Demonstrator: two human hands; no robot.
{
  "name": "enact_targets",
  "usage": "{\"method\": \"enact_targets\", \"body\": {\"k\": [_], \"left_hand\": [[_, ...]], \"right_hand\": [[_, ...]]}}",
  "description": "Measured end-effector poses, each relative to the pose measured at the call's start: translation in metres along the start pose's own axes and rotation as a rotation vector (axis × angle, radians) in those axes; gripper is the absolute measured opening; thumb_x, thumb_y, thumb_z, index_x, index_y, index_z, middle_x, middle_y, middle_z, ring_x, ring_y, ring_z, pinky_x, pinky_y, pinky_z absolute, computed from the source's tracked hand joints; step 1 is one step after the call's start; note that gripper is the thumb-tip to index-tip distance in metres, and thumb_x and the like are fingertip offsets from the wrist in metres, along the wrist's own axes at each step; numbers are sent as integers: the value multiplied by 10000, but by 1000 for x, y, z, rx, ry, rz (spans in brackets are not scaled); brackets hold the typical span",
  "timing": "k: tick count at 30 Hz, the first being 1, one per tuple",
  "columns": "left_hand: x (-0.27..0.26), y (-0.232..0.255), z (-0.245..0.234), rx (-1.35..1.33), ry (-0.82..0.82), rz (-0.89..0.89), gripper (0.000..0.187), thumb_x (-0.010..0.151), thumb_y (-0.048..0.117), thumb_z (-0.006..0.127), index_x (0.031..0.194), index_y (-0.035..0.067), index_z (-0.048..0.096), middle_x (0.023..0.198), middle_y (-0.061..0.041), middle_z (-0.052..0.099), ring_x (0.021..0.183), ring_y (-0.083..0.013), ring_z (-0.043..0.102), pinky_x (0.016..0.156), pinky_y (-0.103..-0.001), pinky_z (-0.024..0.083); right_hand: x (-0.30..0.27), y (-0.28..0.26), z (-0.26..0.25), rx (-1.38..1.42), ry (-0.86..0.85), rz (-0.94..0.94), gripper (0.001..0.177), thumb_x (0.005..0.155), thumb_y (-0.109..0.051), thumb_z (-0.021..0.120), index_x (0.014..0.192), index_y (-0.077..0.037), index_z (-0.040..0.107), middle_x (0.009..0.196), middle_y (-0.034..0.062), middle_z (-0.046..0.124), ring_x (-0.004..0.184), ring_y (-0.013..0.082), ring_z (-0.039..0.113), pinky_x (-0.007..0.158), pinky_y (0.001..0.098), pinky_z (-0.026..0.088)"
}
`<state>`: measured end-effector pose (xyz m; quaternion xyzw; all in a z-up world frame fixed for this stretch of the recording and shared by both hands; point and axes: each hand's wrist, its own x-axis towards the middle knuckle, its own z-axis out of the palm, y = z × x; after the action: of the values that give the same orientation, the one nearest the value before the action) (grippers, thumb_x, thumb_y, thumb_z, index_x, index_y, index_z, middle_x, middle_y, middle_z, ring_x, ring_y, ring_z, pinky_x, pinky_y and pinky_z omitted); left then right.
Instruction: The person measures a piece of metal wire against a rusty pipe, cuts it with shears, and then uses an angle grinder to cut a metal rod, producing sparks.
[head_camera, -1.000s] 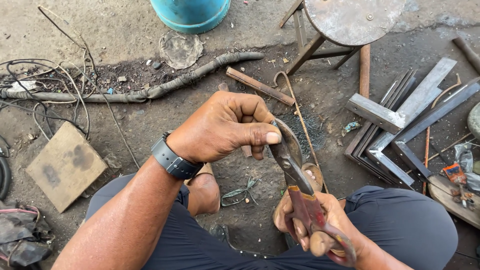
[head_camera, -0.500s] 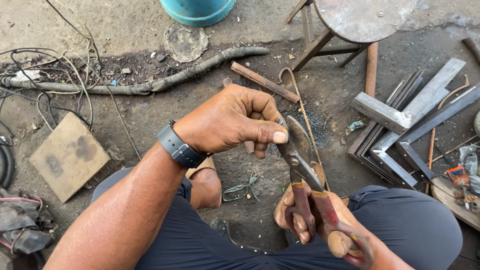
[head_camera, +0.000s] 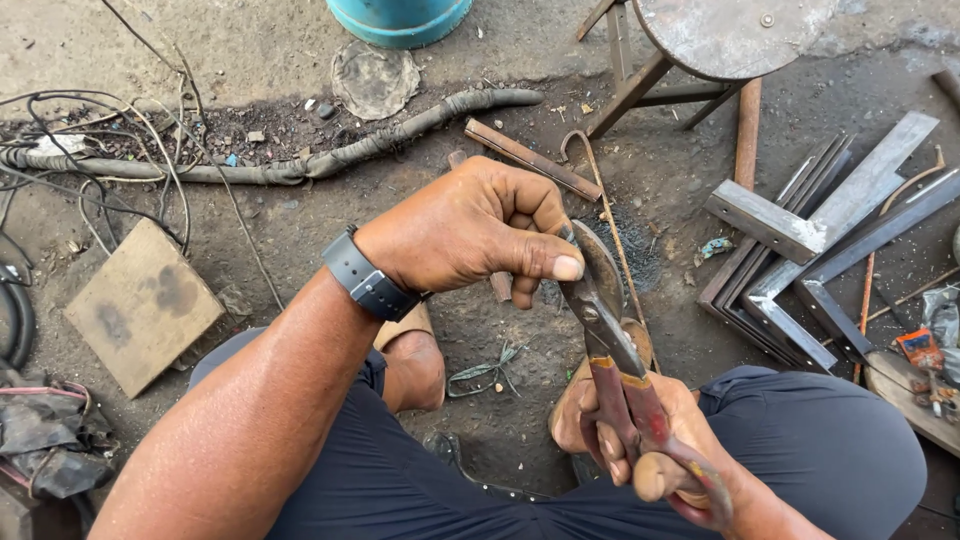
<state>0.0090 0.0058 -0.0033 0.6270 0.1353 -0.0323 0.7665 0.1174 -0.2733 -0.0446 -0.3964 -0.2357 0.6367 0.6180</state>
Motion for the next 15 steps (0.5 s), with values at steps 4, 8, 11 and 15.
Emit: {"method": "enact_targets", "body": {"k": [4, 8, 11, 15], "left_hand": [[3, -3, -3, -28, -37, -15, 226, 847, 266, 809, 851, 95, 662, 650, -75, 715, 565, -140, 713, 482, -233, 533], [3, -6, -3, -11, -53, 45, 229, 864, 258, 798, 859, 75, 660, 635, -83, 696, 537, -144, 688, 495, -248, 505], [5, -7, -4, -60, -43, 10, 228, 853, 240, 805, 864, 70, 653, 635, -95, 696, 548, -153, 696, 477, -265, 565], [7, -9, -4, -56, -47, 6, 253, 838, 261, 813, 824, 97, 620, 691, -79, 716, 595, -128, 705, 461, -267, 579]], "right_hand": [[6, -2, 13, 47, 0, -92, 627, 800, -353, 1026, 1088, 61, 655, 689, 51, 536, 728, 324, 582, 650, 498, 452], [9, -11, 21, -195, 208, 174, 636, 921, -677, 563, 951, -50, 660, 575, 123, 563, 514, 271, 562, 607, 422, 543], [8, -13, 20, -111, 99, 69, 562, 873, -556, 801, 1008, -30, 654, 728, 140, 615, 660, 289, 586, 711, 461, 520], [8, 2, 5, -2, -45, -68, 655, 822, -453, 1010, 1095, 4, 627, 905, 217, 701, 753, 316, 617, 731, 489, 495]]}}
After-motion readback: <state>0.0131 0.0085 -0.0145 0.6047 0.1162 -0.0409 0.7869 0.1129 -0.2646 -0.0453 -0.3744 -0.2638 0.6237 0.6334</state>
